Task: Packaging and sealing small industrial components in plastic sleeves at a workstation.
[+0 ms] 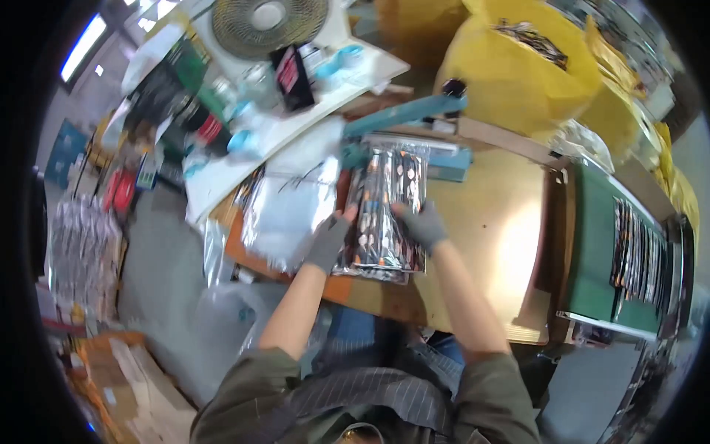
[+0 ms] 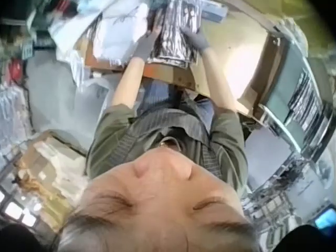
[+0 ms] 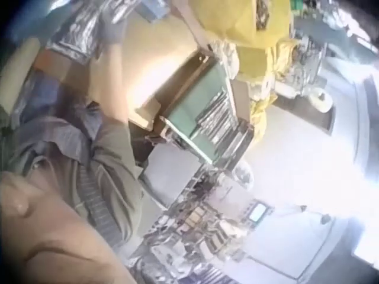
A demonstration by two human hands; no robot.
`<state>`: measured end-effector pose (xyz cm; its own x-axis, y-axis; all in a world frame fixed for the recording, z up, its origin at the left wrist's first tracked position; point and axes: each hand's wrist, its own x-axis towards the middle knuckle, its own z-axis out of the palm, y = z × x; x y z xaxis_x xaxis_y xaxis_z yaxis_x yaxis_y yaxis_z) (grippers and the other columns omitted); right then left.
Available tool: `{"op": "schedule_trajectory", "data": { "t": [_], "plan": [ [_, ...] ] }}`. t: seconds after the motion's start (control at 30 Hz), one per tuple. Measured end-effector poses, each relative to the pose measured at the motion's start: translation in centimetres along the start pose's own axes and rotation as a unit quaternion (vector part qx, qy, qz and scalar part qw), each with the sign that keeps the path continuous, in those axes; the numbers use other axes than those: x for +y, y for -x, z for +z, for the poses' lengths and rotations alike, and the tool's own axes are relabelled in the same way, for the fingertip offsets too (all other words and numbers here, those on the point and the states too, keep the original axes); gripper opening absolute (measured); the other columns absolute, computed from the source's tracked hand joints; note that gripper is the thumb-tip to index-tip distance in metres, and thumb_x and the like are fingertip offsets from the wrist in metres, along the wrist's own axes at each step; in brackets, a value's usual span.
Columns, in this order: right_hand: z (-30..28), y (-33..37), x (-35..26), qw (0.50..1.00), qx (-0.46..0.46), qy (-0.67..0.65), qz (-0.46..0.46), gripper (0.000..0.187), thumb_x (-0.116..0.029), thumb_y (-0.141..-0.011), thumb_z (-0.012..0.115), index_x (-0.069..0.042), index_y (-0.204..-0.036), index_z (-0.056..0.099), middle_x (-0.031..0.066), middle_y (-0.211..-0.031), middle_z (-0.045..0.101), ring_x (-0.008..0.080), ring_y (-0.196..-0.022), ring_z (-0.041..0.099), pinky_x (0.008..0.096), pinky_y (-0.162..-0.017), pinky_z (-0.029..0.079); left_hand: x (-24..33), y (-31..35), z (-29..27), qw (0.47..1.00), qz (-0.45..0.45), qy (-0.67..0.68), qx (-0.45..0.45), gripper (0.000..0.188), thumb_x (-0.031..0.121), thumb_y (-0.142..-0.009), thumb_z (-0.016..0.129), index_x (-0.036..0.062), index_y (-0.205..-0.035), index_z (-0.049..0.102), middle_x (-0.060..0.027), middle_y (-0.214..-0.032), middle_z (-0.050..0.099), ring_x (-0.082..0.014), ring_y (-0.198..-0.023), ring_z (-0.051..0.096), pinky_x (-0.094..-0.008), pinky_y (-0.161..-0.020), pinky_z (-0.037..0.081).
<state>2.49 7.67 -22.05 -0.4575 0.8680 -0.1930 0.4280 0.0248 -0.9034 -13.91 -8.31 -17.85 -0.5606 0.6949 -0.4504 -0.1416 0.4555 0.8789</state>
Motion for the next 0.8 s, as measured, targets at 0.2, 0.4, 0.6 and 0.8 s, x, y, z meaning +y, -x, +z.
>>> {"op": "schedule_trajectory", "data": {
  "t": [0.2,0.4,0.6,0.8],
  "plan": [
    [2.9,13.9,-1.0,0.813,-0.296,-0.494,0.088,0.062,-0.020,-0.073,0.071,0.003,-0.125,0.046,0.0118,-0.114,0.058,0.0212,-0.100,0.059,0.0339,-0.088,0.048,-4.4,6.6,-3.2,0.963,0.140,0.211,-0.090,0.058,0.031,-0.069,0.078,-0.0023,-0.111,0.057,-0.0056,-0.099,0.062,-0.0146,-0.090,0.056,-0.0264,-0.082,0.043],
    [13.5,17.7,-16.6,0.820,-0.493,-0.290,0.008,0.066,-0.007,-0.070,0.069,0.000,-0.130,0.043,0.0099,-0.120,0.055,0.0203,-0.106,0.055,0.0332,-0.089,0.045,-2.3,26.7,-19.8,0.953,0.159,0.101,0.237,0.042,0.014,-0.083,0.064,0.0015,-0.120,0.049,-0.0088,-0.102,0.059,-0.0147,-0.093,0.057,-0.0262,-0.073,0.047],
    [27.2,21.8,-20.1,0.741,-0.559,-0.214,-0.305,0.067,-0.019,-0.065,0.079,-0.004,-0.123,0.048,0.0077,-0.115,0.056,0.0211,-0.104,0.055,0.0336,-0.091,0.044,-22.1,32.3,-24.4,0.846,0.018,-0.106,0.522,0.059,0.030,-0.082,0.067,-0.0085,-0.120,0.044,-0.0158,-0.118,0.051,-0.0244,-0.107,0.051,-0.0347,-0.093,0.041],
    [33.1,22.0,-8.1,0.504,-0.525,0.451,-0.516,0.064,-0.029,-0.076,0.070,-0.011,-0.131,0.045,0.0120,-0.127,0.052,0.0279,-0.113,0.052,0.0342,-0.098,0.039,-23.2,30.1,-19.8,0.711,0.107,0.476,0.507,0.034,0.025,-0.090,0.056,-0.0044,-0.106,0.055,-0.0117,-0.099,0.059,-0.0187,-0.088,0.058,-0.0302,-0.077,0.048]
  ]
}}
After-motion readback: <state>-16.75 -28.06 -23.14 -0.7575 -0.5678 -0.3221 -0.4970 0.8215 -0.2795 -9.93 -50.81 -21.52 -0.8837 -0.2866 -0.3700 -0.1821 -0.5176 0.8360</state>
